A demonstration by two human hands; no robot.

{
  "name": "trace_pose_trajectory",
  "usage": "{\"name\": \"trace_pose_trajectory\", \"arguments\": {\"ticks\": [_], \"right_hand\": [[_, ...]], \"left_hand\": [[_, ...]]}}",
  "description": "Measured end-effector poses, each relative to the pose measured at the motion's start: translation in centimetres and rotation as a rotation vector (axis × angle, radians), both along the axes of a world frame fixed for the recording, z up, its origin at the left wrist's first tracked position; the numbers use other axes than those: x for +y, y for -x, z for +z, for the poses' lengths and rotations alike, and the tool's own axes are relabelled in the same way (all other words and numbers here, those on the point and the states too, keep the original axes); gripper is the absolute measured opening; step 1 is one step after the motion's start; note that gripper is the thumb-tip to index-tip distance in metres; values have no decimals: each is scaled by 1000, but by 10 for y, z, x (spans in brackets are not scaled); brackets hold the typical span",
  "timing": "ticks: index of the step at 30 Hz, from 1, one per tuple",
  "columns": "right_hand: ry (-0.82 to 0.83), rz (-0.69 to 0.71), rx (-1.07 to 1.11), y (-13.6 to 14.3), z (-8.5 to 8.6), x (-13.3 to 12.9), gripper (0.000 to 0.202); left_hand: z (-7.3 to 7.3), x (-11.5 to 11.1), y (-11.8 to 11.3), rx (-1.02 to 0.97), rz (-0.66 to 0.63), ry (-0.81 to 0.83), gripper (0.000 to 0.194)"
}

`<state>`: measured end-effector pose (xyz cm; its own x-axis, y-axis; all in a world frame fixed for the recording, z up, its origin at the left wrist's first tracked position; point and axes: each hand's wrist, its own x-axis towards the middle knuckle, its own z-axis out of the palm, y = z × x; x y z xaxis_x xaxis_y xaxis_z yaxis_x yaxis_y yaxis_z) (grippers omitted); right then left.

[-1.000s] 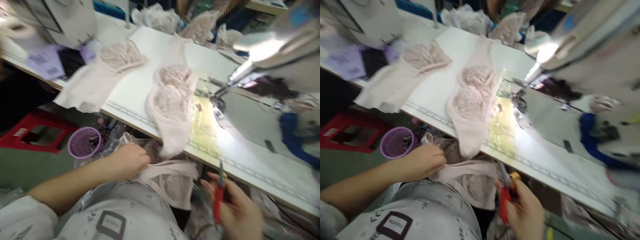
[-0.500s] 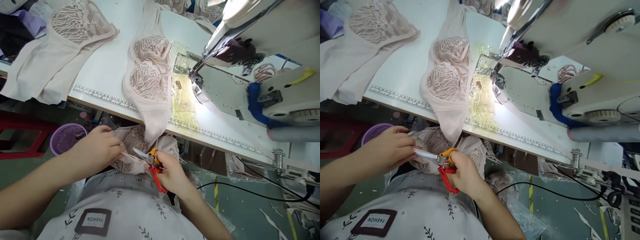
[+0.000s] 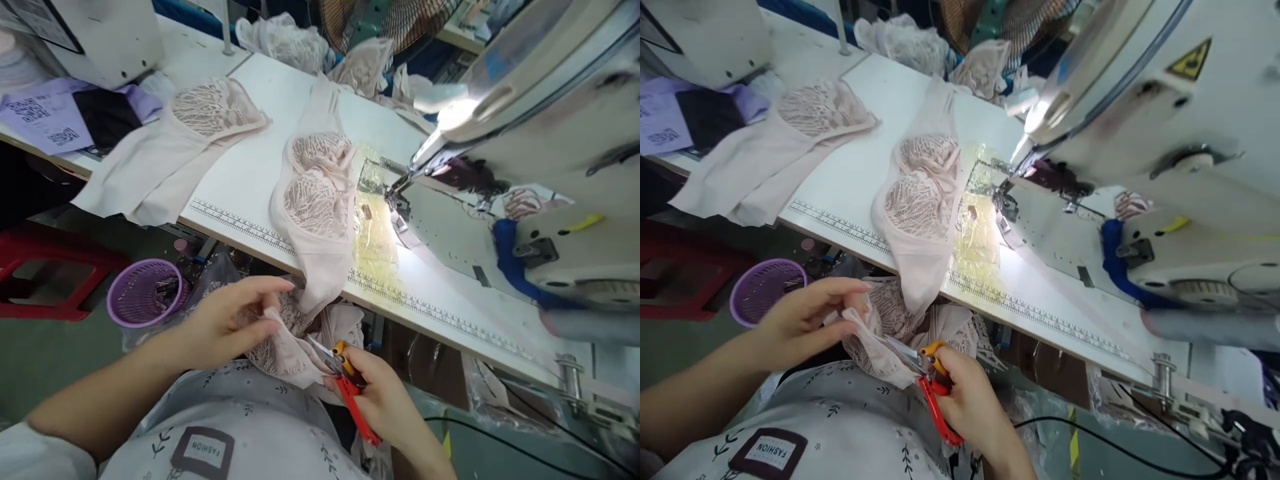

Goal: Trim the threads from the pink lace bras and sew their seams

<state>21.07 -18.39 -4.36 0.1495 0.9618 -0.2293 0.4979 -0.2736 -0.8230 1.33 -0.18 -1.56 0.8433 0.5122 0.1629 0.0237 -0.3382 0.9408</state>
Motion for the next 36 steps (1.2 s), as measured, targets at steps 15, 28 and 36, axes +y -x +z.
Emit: {"name": "trace_pose_trajectory", "arguments": {"ticks": [15,28,36], "right_hand": [[-291,-202,322,4,38,35,12],[-341,-350,477,18,9,30,14],[-32,200,139,-10,-1,-2,59]], "left_hand": [[-8,-38,-48,-75,-134,-109,57],[-10,-38,-52,257,-131,521,21],[-8,-26,-50,368,-163,689,21]]}}
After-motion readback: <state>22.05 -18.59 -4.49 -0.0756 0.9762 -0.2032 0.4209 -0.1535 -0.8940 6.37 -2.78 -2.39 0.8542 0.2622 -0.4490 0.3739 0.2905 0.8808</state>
